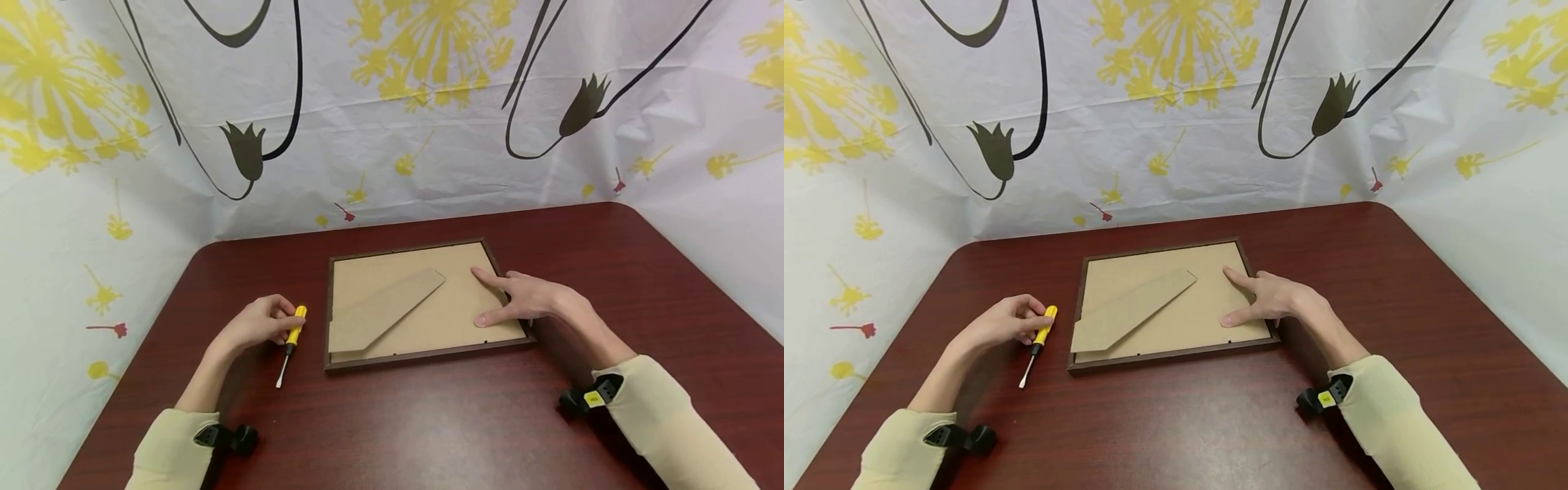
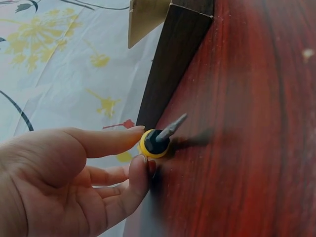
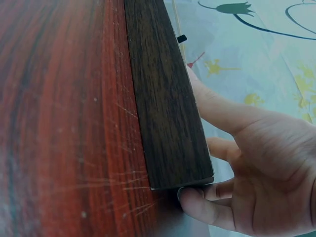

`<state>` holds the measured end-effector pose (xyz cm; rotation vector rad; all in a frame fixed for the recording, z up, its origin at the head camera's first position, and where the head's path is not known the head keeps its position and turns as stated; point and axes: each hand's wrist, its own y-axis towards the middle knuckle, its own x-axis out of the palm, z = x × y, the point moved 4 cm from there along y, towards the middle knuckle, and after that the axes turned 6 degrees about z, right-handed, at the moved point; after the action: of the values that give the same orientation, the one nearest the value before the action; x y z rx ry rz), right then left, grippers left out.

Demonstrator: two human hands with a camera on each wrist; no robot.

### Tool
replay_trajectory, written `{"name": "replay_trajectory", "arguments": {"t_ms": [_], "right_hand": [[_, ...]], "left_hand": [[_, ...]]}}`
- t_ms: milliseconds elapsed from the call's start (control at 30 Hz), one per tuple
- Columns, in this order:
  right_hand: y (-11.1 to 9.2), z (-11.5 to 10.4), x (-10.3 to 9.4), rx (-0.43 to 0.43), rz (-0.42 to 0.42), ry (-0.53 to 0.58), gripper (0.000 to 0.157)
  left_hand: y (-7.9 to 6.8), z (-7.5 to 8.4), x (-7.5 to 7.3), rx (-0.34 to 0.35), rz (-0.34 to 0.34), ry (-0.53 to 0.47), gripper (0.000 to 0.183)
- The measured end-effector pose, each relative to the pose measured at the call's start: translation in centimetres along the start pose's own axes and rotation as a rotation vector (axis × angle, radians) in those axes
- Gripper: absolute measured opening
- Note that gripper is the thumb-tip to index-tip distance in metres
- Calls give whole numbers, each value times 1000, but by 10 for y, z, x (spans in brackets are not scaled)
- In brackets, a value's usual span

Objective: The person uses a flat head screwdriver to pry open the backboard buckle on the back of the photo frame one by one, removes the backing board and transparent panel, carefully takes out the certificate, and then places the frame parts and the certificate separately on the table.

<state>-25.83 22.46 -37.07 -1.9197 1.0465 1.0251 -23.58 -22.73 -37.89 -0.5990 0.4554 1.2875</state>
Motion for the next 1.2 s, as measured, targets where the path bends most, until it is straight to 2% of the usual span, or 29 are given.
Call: {"name": "replay_trajectory", "arguments": {"t_ms": [133,367,567,733,1000,1200], "right_hand": [[-1,0,-1,-18,6,4,106],[-1,8,-3,-53,2,93,95],[1,10,-10,-94,140,14,84],[1,7,-14,-120,237,11,75],[5,6,-17,-105,320,33,63],[9,0,-20,-153,406,5,52]], "left_hand": [[-1,0,-4,6,14,4,33],[0,0,-10,36,74,30,30],[3,5,-11,99,149,89,26],[4,11,-9,158,191,103,24],[11,23,5,199,183,90,34],[17,33,15,218,158,80,45]]}}
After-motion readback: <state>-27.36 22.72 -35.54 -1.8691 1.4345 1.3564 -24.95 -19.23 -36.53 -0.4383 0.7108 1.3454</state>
